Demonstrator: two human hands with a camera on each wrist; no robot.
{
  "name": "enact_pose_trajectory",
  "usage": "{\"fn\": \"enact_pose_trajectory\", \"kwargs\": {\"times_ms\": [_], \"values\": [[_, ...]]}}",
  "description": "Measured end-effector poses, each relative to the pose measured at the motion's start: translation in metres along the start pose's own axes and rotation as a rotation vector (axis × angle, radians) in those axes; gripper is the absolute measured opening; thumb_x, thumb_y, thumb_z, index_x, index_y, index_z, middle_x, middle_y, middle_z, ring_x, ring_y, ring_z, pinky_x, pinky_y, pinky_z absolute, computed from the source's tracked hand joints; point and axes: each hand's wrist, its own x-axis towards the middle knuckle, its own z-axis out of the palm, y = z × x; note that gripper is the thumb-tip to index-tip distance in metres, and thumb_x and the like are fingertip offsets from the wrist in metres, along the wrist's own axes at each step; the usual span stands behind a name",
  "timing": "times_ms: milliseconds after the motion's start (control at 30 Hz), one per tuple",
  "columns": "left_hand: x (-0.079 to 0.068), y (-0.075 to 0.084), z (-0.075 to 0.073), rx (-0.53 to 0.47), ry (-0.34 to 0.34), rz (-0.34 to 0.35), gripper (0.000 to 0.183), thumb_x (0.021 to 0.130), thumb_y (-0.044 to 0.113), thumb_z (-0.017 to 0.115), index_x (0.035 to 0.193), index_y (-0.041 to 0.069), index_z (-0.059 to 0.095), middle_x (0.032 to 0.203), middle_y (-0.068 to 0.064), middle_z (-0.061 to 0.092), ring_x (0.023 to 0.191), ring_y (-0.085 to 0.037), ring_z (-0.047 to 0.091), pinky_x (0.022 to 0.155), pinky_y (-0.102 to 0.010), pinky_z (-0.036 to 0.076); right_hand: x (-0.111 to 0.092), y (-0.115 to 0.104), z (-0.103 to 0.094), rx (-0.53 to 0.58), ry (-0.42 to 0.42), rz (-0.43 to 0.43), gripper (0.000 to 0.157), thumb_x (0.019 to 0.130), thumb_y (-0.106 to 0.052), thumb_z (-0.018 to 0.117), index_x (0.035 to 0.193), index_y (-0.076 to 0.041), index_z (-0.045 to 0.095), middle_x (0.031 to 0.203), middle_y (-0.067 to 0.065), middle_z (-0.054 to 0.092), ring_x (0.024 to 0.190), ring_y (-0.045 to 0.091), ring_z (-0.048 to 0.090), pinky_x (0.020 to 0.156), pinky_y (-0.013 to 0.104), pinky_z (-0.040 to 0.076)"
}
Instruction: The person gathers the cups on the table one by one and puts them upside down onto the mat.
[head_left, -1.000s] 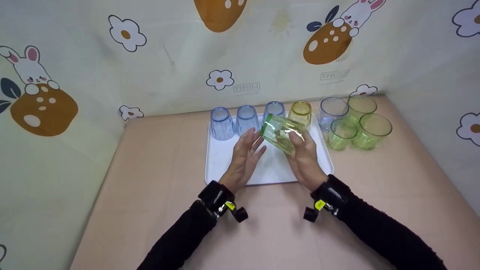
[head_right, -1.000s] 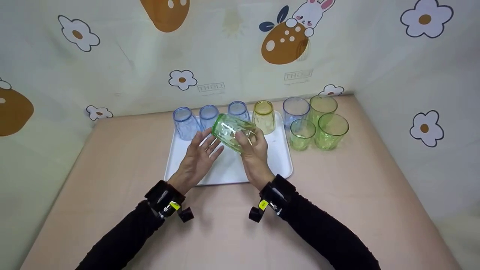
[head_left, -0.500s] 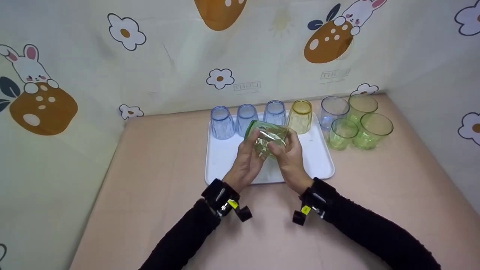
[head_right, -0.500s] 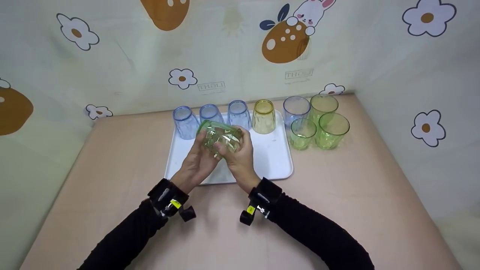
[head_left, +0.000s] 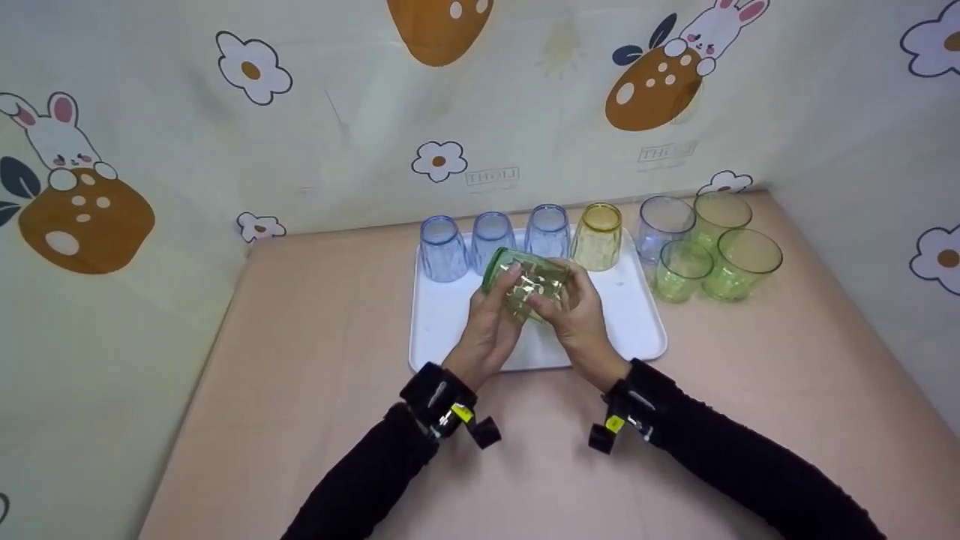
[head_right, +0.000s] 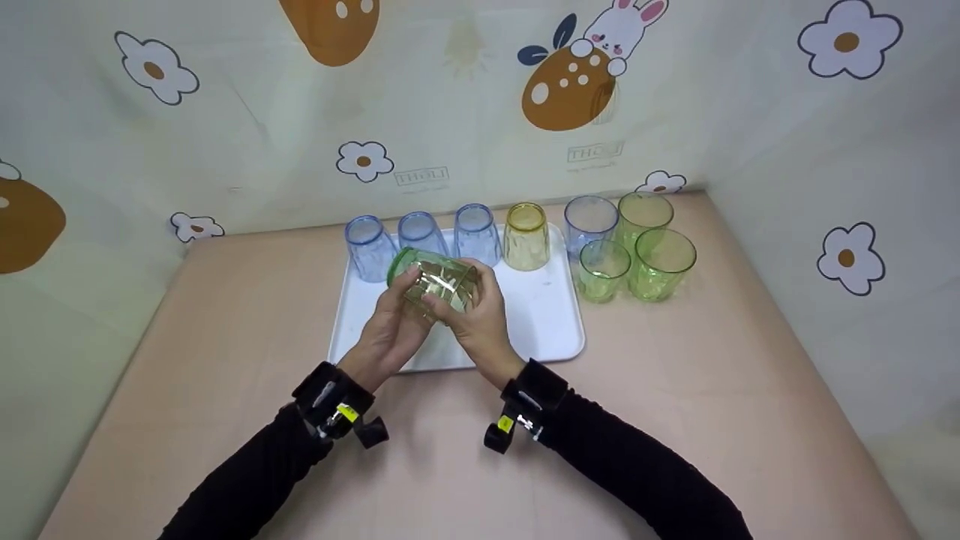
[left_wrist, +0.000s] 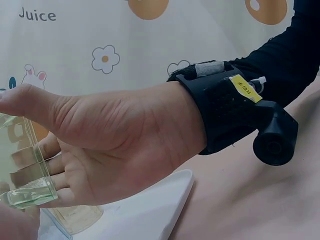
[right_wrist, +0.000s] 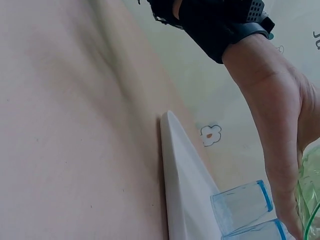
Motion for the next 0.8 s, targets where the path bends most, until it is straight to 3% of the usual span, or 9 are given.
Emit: {"fn": "enact_pose_trajectory", "kwargs": {"times_ms": [133,533,800], "values": [[-0.001,0.001,-0.002,-0.011,0.016,-0.002,0.039,0.096,0.014,0.064,0.132,-0.001,0.055,0.123,-0.011,0.060,0.117,-0.022,0.057,0.109,-0.037,0.042,-0.001,0.002,-0.003,-0.008,-0.023,-0.005,0.084,0.079,-0.034,0.090,0.138,0.005,0.045,0.138,0.017,0.051,0.139,0.024,0.040,0.117,0.039,0.027],[-0.001,0.005,-0.008,0.038,0.053,0.002,0.044,0.094,0.011,0.067,0.133,-0.002,0.051,0.123,-0.011,0.057,0.113,-0.019,0.057,0.107,-0.035,0.043,-0.001,0.002,-0.010,0.035,-0.044,0.024,0.092,0.079,-0.042,0.088,0.139,0.010,0.042,0.137,0.022,0.052,0.130,0.032,0.048,0.107,0.035,0.043],[0.000,0.009,-0.014,0.116,0.081,0.005,0.040,0.091,0.004,0.067,0.128,-0.004,0.052,0.113,-0.008,0.057,0.099,-0.016,0.055,0.094,-0.030,0.046,-0.001,0.001,-0.017,0.056,-0.045,0.022,0.073,0.089,-0.026,0.081,0.137,0.012,0.042,0.138,0.023,0.051,0.133,0.036,0.045,0.108,0.037,0.042]]}}
